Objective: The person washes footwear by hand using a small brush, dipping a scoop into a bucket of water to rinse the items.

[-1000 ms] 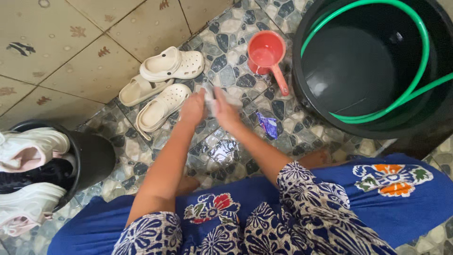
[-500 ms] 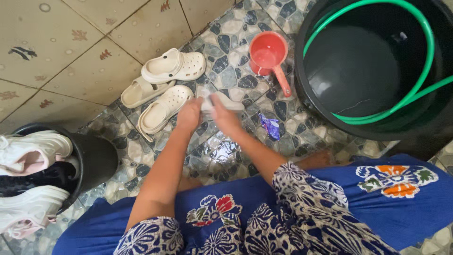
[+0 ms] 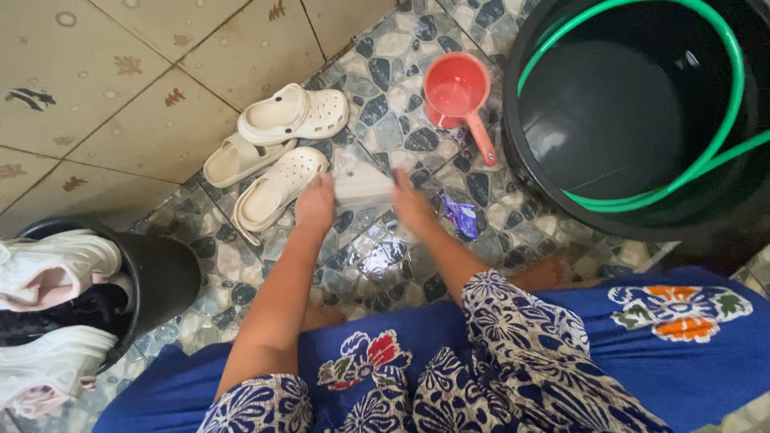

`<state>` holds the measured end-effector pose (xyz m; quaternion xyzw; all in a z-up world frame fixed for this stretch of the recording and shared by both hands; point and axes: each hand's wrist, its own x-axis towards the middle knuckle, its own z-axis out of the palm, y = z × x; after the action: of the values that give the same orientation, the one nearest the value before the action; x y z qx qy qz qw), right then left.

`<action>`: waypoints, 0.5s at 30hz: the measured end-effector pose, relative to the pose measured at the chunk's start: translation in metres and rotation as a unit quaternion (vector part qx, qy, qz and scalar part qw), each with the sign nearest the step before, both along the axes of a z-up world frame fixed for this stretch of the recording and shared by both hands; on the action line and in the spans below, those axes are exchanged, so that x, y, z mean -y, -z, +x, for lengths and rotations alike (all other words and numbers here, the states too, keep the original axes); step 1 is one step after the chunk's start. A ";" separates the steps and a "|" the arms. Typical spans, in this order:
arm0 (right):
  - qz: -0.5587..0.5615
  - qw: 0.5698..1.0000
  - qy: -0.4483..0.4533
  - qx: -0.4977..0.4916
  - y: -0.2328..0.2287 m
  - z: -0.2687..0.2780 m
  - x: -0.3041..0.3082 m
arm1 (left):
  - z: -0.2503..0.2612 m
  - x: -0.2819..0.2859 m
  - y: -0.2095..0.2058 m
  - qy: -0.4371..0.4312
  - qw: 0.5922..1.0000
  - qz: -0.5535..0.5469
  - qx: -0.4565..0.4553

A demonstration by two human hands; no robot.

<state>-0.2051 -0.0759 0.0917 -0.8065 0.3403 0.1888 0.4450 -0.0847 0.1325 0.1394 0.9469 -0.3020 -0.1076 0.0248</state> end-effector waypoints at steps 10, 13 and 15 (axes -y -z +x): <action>0.078 0.993 0.093 0.007 0.077 -0.007 0.023 | -0.034 0.065 0.043 0.120 0.990 0.022 0.071; 0.044 0.997 0.063 0.025 0.022 -0.011 0.005 | -0.031 0.086 0.040 0.123 0.987 0.094 -0.044; -0.097 0.992 -0.038 0.076 -0.011 -0.009 -0.001 | -0.030 0.093 0.027 0.098 0.993 0.010 -0.060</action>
<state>-0.2142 -0.0750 0.1027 -0.8701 0.2916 0.1099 0.3818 -0.1144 0.0395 0.1128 0.9048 -0.3899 -0.1696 0.0225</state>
